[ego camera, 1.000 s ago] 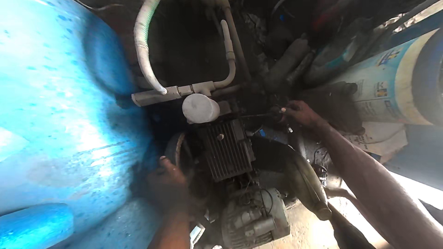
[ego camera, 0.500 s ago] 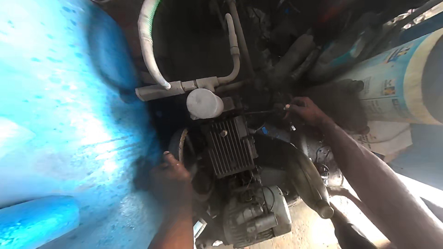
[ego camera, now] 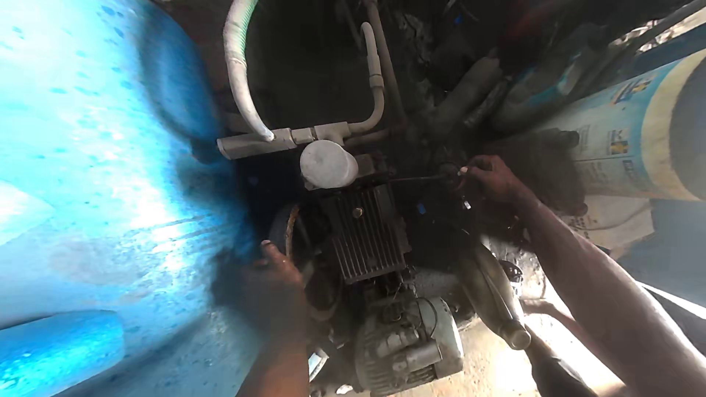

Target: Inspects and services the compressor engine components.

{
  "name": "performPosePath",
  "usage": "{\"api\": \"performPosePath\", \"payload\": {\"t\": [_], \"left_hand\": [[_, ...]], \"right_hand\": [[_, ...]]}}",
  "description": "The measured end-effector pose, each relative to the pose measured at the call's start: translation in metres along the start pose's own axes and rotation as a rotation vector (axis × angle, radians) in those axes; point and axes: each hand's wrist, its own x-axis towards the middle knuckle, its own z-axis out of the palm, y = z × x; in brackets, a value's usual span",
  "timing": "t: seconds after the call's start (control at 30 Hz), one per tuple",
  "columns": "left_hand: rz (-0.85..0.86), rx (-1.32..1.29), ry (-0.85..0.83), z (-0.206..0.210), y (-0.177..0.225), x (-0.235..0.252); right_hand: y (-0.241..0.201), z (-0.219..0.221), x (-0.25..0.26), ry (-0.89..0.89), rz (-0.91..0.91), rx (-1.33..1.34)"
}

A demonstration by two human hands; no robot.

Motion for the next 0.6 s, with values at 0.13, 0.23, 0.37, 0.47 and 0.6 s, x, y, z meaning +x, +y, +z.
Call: {"api": "performPosePath", "payload": {"t": [0.13,0.23,0.37,0.47,0.6], "left_hand": [[-0.008,0.016,0.004,0.0005,-0.0014,0.0012],[-0.008,0.027,0.003,0.0011,-0.0018,0.0017],[0.02,-0.002,-0.016,0.0001,-0.0029,0.0027],[-0.005,-0.018,-0.011,0.0008,0.0006,0.0025],[-0.005,-0.014,-0.006,0.0011,0.0009,0.0024]], "right_hand": [[-0.0004,0.0039,0.0012,-0.014,-0.005,0.016],[-0.0003,0.0064,0.0022,-0.014,-0.003,0.022],[-0.0013,0.007,0.0032,-0.011,0.022,0.012],[-0.0037,0.0083,0.0022,-0.004,0.074,0.032],[-0.0049,0.0075,0.0029,-0.008,0.087,0.03]]}}
